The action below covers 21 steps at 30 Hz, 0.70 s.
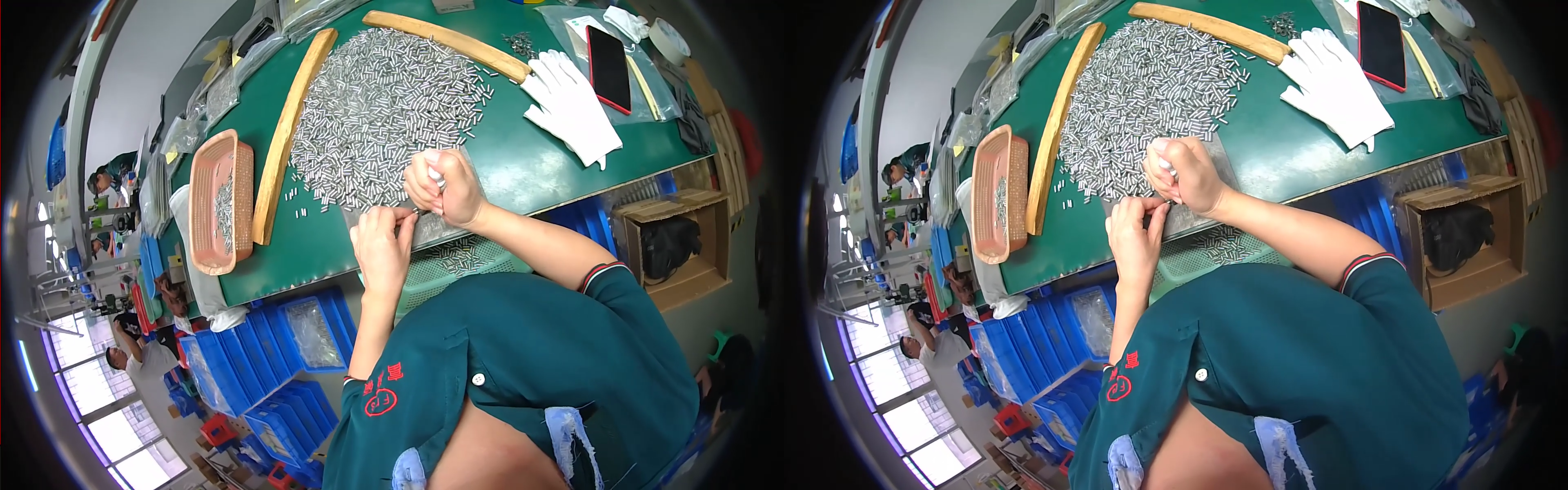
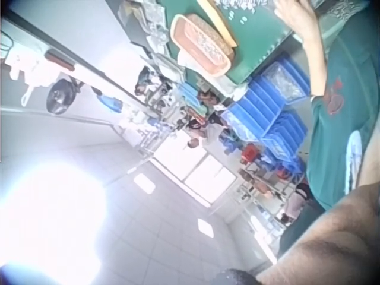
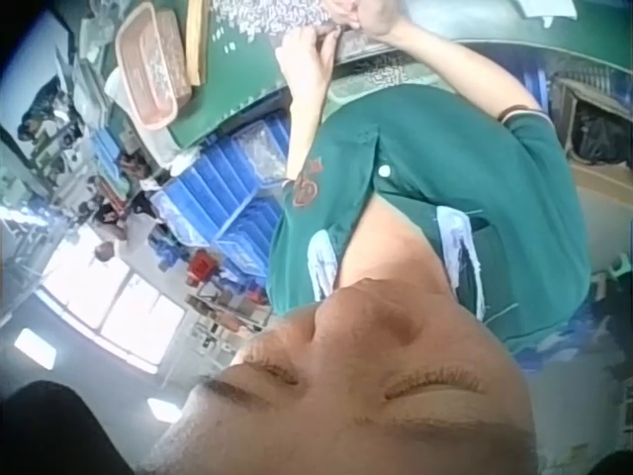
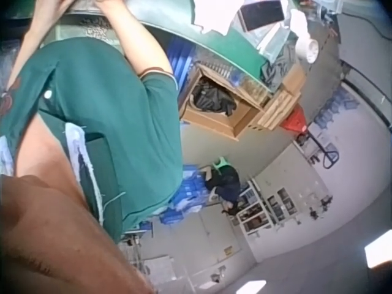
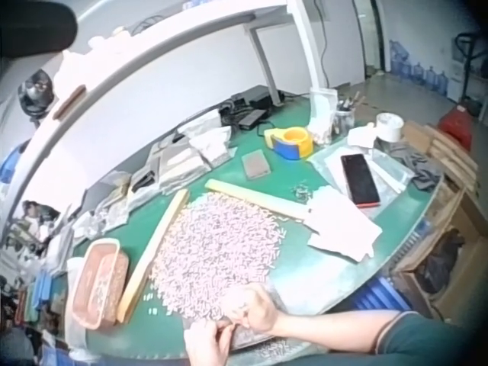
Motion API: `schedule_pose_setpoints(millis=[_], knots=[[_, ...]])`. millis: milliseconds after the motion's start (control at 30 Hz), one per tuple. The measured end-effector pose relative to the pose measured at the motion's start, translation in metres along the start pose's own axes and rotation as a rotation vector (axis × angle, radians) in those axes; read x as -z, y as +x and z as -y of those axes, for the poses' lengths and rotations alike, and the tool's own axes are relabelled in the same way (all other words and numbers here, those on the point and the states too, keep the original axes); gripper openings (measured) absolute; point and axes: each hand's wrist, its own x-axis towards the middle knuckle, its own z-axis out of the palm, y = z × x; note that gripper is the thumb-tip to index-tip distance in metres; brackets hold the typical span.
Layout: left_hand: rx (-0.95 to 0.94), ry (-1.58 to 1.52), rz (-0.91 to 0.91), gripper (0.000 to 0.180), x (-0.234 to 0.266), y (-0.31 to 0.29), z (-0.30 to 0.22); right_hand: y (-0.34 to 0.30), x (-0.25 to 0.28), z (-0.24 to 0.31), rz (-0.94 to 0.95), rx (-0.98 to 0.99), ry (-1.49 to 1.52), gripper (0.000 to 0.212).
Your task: The person assembles small metal pins into a component housing by hand at a workbench.
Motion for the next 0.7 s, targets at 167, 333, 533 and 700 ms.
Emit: schedule_pose_setpoints(millis=[167, 333, 533, 700], knots=[[-0.002, -0.016, -0.014, 0.011, -0.0007, -0.0003, 0.0011, -0.0001, 0.0017, -0.0017, 0.006, 0.016, 0.02, 0.042], [-0.018, -0.02, -0.018, 0.011, -0.0005, 0.0017, 0.0016, -0.0014, -0.0011, -0.0042, 0.037, 0.049, -0.117, 0.042], [-0.036, -0.03, -0.009, 0.01, 0.0003, 0.0013, 0.0046, 0.0008, 0.0018, -0.0031, -0.016, 0.04, -0.044, 0.041], [-0.03, -0.055, 0.014, 0.009, 0.0016, 0.0024, 0.0047, 0.0017, 0.0026, -0.0037, -0.015, 0.05, -0.025, 0.041]])
